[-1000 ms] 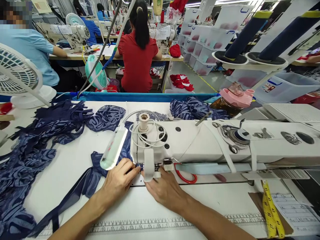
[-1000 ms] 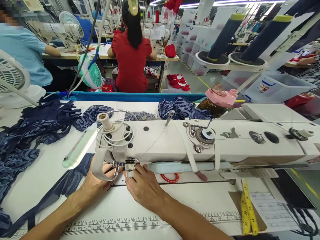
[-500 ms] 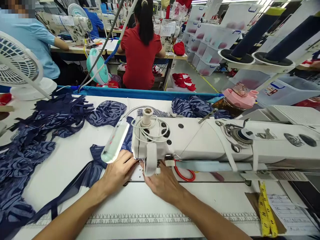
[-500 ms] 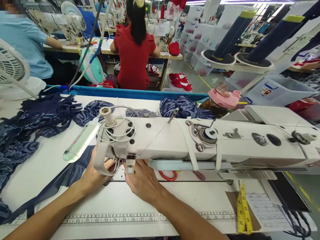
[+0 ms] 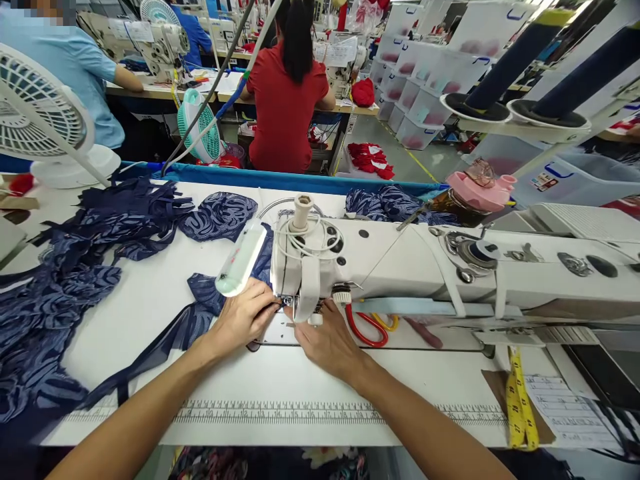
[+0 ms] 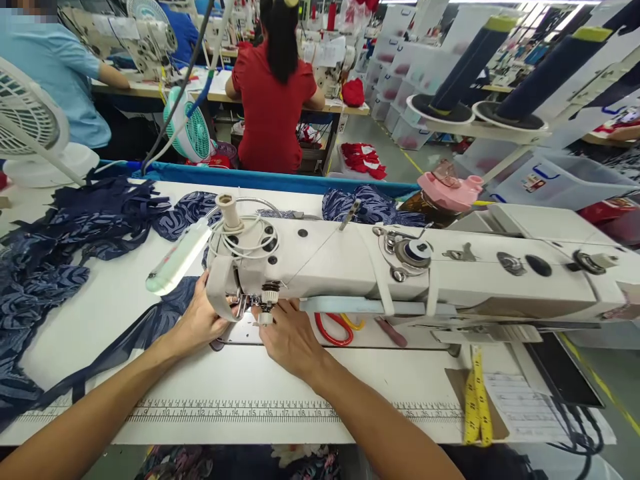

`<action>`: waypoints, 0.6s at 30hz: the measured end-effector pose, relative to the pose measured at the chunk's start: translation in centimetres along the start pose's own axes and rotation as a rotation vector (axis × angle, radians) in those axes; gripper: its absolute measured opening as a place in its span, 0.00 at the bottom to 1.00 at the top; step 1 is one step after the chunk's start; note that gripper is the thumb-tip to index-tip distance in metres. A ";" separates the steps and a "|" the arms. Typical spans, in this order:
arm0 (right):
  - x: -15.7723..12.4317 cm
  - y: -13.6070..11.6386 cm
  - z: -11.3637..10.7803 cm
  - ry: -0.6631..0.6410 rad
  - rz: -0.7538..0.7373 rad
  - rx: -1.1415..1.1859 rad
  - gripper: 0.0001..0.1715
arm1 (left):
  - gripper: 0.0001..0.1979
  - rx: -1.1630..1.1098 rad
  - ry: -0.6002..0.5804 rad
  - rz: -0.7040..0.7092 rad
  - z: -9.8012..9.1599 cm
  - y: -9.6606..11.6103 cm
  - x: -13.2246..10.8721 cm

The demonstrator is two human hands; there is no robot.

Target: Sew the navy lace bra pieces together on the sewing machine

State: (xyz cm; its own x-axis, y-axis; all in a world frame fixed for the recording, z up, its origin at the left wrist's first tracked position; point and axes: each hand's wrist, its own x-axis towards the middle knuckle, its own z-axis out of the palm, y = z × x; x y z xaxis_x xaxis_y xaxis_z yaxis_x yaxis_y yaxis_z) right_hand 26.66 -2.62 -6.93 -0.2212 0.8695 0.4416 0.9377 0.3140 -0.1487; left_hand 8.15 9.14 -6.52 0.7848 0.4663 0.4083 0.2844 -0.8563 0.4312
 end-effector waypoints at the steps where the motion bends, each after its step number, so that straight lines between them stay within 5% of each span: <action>1: -0.1 0.1 0.1 -0.004 -0.002 0.001 0.17 | 0.12 -0.006 -0.010 -0.015 0.0 -0.1 0.0; 18: -0.6 0.2 0.2 -0.010 -0.007 0.023 0.18 | 0.11 0.016 -0.129 -0.097 -0.5 -0.2 0.2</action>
State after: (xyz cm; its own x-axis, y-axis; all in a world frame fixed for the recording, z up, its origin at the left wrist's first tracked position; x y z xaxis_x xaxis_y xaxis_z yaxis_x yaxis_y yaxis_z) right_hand 26.89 -2.96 -7.41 -0.2304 0.8710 0.4338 0.9297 0.3287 -0.1663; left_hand 7.95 9.48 -6.06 0.8172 0.5154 0.2580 0.3704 -0.8126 0.4500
